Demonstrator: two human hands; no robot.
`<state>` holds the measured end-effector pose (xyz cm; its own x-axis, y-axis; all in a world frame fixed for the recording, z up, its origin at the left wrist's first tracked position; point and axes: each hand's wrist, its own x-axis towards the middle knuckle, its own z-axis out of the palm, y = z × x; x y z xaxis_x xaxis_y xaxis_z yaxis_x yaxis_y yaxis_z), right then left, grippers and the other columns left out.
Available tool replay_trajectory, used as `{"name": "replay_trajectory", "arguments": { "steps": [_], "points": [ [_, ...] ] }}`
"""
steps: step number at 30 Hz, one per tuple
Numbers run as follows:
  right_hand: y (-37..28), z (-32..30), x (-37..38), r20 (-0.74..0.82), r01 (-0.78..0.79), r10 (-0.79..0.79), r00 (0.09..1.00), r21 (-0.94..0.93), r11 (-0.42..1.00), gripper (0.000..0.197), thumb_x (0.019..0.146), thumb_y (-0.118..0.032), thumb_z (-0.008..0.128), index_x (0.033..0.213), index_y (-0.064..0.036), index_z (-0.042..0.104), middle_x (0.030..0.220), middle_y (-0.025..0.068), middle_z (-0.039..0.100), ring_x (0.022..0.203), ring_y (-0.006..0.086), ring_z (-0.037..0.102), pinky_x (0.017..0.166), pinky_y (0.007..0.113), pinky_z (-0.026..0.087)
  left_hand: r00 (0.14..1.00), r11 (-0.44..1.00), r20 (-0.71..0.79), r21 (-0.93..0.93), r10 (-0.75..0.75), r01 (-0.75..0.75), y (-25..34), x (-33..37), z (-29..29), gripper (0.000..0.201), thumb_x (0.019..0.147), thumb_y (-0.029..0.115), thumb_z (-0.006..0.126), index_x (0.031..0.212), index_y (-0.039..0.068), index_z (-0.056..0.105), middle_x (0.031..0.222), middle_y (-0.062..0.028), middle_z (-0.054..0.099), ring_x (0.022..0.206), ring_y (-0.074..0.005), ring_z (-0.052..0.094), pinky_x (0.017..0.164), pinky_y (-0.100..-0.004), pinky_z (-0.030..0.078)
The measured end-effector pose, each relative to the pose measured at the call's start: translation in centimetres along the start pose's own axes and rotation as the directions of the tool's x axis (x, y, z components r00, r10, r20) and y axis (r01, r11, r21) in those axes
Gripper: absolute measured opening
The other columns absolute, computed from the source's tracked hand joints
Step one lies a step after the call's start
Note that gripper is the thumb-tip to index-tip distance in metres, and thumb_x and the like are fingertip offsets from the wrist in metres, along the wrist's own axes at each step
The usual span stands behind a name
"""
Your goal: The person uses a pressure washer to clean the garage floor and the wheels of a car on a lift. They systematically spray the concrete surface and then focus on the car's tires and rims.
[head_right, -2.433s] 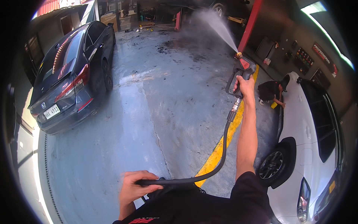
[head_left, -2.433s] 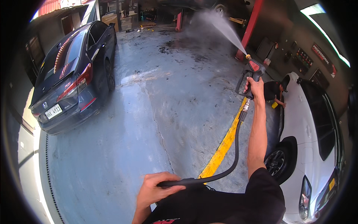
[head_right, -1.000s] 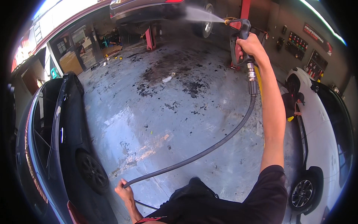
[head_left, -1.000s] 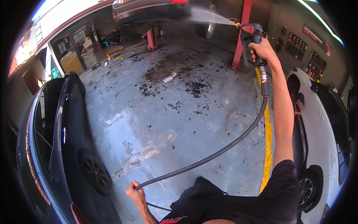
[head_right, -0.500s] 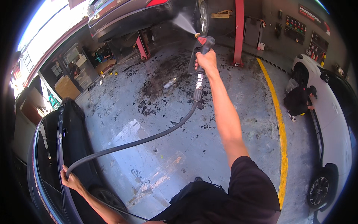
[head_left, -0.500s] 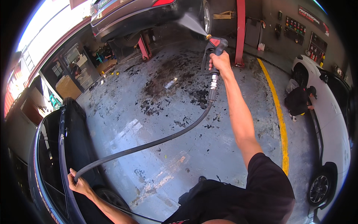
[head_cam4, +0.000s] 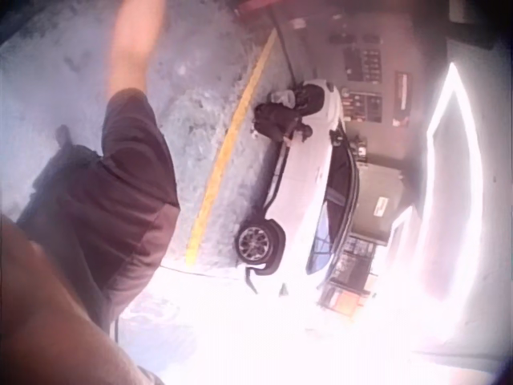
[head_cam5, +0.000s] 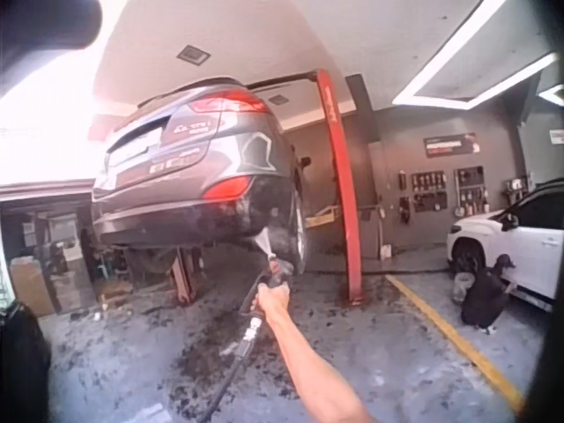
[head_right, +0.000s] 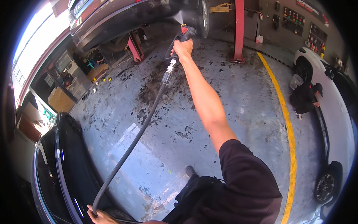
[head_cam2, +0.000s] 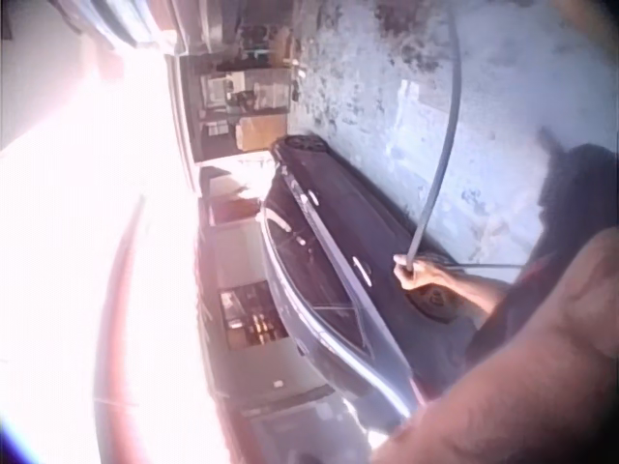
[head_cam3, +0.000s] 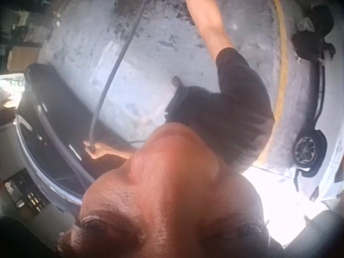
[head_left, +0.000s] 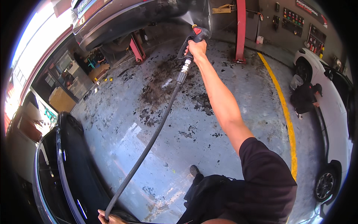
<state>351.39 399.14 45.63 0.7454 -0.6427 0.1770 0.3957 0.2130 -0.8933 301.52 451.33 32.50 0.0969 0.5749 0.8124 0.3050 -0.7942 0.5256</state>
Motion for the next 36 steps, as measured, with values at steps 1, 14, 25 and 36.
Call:
{"name": "replay_trajectory", "arguments": {
  "steps": [1, 14, 25, 36],
  "points": [
    [0.6, 0.8, 0.8, 0.014, -0.020, 0.019, 1.000, 0.030, 0.999, 0.024, 0.089, -0.001, 0.063, 0.106, 0.0031, 0.046, 0.069, 0.0114, 0.060, 0.050, 0.0201, 0.060, 0.042, 0.039, 0.055, 0.995, 0.996, -0.039, -0.030, 0.086, -0.088, 0.5, 0.8, 1.6, 0.036, 0.092, 0.022, 0.072, 0.072, -0.006, 0.067, 0.060, -0.0145, 0.063, 0.051, -0.0214, 0.054, 0.049, -0.0369, 0.043],
    [4.5, 3.9, 13.6, -0.075, -0.060, 0.071, 0.995, 0.140, 0.988, 0.021, 0.088, 0.003, 0.058, 0.105, 0.0028, 0.047, 0.068, 0.0126, 0.058, 0.049, 0.0217, 0.059, 0.041, 0.040, 0.055, 0.996, 0.854, -0.058, -0.512, 0.065, -0.085, -2.5, 10.7, 32.2, 0.024, 0.096, 0.014, 0.073, 0.095, -0.010, 0.073, 0.076, -0.0031, 0.068, 0.070, -0.0094, 0.053, 0.068, -0.0252, 0.049],
    [3.3, 2.1, 12.8, -0.098, -0.051, 0.070, 0.993, 0.186, 0.981, 0.016, 0.087, 0.003, 0.057, 0.099, 0.0051, 0.047, 0.068, 0.0119, 0.056, 0.049, 0.0211, 0.058, 0.042, 0.040, 0.054, 0.976, 0.803, -0.197, -0.594, -0.088, -0.047, 3.3, 12.3, 40.5, 0.033, 0.096, 0.020, 0.073, 0.077, -0.006, 0.067, 0.068, -0.0019, 0.058, 0.064, -0.0110, 0.046, 0.060, -0.0273, 0.042],
    [3.5, -10.0, -5.6, 0.148, -0.364, 0.348, 0.926, 0.097, 0.926, 0.018, 0.093, -0.010, 0.066, 0.101, -0.0024, 0.052, 0.071, 0.0057, 0.056, 0.051, 0.0155, 0.057, 0.044, 0.036, 0.052, 0.820, 0.754, -0.146, -0.506, -0.553, 0.418, -5.0, -4.8, 20.4, 0.045, 0.101, 0.033, 0.061, 0.073, -0.002, 0.065, 0.071, -0.0047, 0.058, 0.064, -0.0153, 0.050, 0.061, -0.0299, 0.042]
  ]
}}
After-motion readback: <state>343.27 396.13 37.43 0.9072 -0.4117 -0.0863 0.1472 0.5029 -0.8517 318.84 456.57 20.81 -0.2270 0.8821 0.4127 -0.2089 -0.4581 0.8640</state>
